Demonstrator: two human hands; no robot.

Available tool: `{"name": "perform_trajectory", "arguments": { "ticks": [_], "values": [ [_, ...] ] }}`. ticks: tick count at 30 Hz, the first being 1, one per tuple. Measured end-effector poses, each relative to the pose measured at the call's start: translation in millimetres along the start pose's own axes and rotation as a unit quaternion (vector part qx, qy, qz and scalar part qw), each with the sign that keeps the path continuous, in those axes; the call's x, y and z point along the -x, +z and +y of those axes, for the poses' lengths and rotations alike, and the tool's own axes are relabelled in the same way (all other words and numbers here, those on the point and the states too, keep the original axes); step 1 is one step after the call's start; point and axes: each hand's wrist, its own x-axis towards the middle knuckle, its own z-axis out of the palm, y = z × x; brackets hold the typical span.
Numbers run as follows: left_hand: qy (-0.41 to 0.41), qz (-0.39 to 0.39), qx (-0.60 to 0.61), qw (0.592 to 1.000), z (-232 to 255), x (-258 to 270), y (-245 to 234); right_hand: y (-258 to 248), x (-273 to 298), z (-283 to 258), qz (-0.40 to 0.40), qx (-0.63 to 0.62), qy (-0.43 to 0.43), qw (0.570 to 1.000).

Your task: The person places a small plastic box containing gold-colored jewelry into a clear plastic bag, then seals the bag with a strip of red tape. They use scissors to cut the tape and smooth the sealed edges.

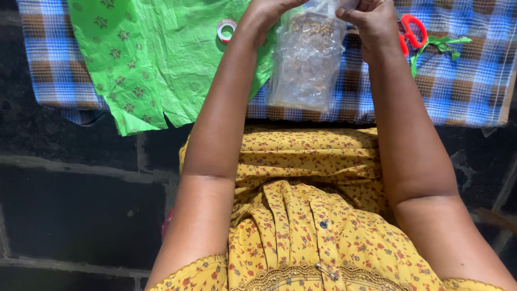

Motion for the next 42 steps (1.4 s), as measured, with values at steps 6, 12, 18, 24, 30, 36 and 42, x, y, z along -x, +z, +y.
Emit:
{"name": "perform_trajectory", "arguments": {
  "ticks": [6,12,18,24,30,36,42],
  "values": [
    [-0.015,-0.03,0.043,0.998,10.2,10.6,0.4,13.9,5.2,-28.2,0.023,-0.047,0.142,0.988],
    [0.004,0.001,0.028,1.0,33.9,18.4,-5.0,15.6,-1.8,-26.1,0.002,-0.071,0.183,0.981],
    [0.094,0.039,0.149,0.984,33.0,13.7,5.5,10.1,-6.9,-16.7,0.024,-0.146,0.143,0.979],
    [0.127,-0.06,0.188,0.972,42.6,22.2,-0.5,6.1,-8.2,-8.6,0.073,-0.159,0.125,0.977],
    [0.138,-0.112,0.158,0.971,41.9,20.8,-17.0,8.7,-4.7,-3.5,0.075,-0.152,0.081,0.982],
    [0.229,-0.17,0.164,0.945,30.1,21.9,-19.6,16.1,-3.2,-5.9,0.052,-0.133,0.03,0.989],
    [0.23,-0.161,-0.045,0.959,55.1,40.6,-29.8,11.3,-3.7,-6.4,-0.028,-0.023,-0.048,0.998]
  ]
}}
